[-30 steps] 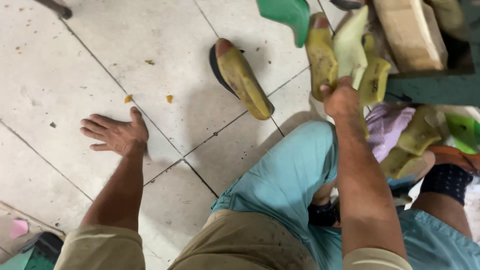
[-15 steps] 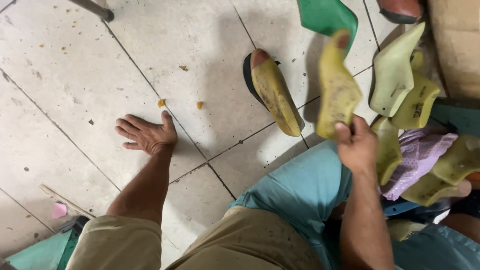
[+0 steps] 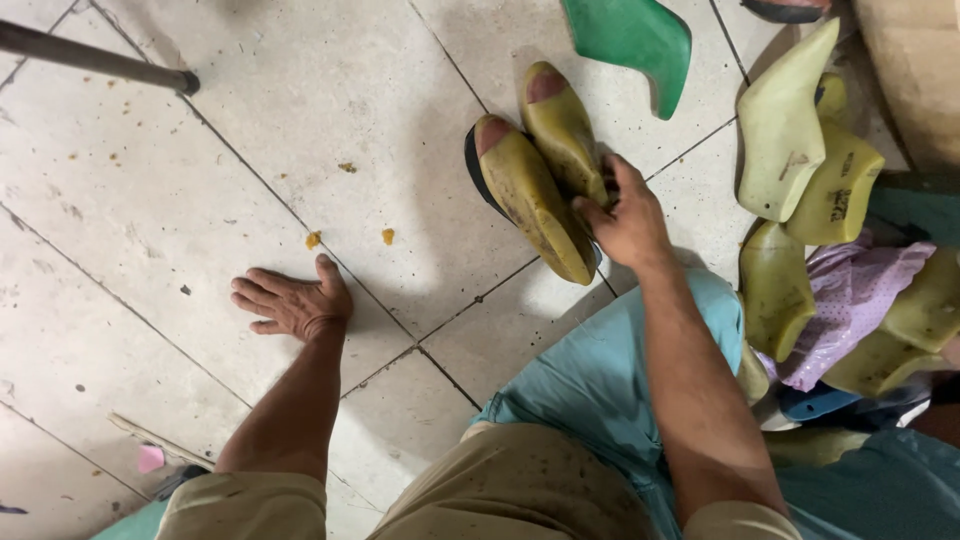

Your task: The person sits on the floor and sorts through a pile of shoe lasts and other shoe parts. They pick up individual items, turn them over to inspect the soles, and place them back into a metal rack or on the floor.

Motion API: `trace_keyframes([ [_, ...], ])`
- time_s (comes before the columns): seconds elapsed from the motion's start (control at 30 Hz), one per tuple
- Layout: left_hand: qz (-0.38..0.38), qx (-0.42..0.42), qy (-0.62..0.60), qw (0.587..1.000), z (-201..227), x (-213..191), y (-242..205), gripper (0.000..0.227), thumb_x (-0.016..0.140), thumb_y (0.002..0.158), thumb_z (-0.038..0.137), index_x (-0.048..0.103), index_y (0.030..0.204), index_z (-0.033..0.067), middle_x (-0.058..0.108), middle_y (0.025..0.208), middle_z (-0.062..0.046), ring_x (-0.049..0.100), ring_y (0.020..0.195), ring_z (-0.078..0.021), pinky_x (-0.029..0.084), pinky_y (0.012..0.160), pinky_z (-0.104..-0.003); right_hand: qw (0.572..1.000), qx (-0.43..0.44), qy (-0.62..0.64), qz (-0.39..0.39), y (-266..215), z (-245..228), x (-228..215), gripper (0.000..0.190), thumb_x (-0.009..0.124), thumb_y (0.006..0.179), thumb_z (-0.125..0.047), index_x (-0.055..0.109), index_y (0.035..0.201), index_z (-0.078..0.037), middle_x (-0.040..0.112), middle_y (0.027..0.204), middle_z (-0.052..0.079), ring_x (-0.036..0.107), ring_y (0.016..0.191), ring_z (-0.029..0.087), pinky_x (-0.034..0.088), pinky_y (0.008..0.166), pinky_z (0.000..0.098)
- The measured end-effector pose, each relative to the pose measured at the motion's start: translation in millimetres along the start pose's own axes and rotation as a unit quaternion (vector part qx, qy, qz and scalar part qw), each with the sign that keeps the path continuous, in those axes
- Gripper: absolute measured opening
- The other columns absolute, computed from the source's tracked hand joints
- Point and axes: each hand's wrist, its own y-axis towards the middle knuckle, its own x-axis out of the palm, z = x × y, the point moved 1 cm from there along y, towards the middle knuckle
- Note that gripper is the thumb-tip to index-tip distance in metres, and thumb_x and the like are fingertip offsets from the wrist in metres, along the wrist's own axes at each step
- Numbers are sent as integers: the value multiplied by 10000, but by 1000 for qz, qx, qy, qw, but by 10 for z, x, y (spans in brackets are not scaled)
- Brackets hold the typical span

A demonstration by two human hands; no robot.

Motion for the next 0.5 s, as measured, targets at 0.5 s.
trace_keyframes([
  [0.5,-15,-11,-10,1000,179,-244,-93,1058,700,882,546,198,1601,-46,80,1634,-281,-40,1523,-426,146,1172,-781,985,-172,20,-21,-421,-386,754,556,717,895,-335,585,1310,10,641,1186,281,639,1109,499,538,947,568],
])
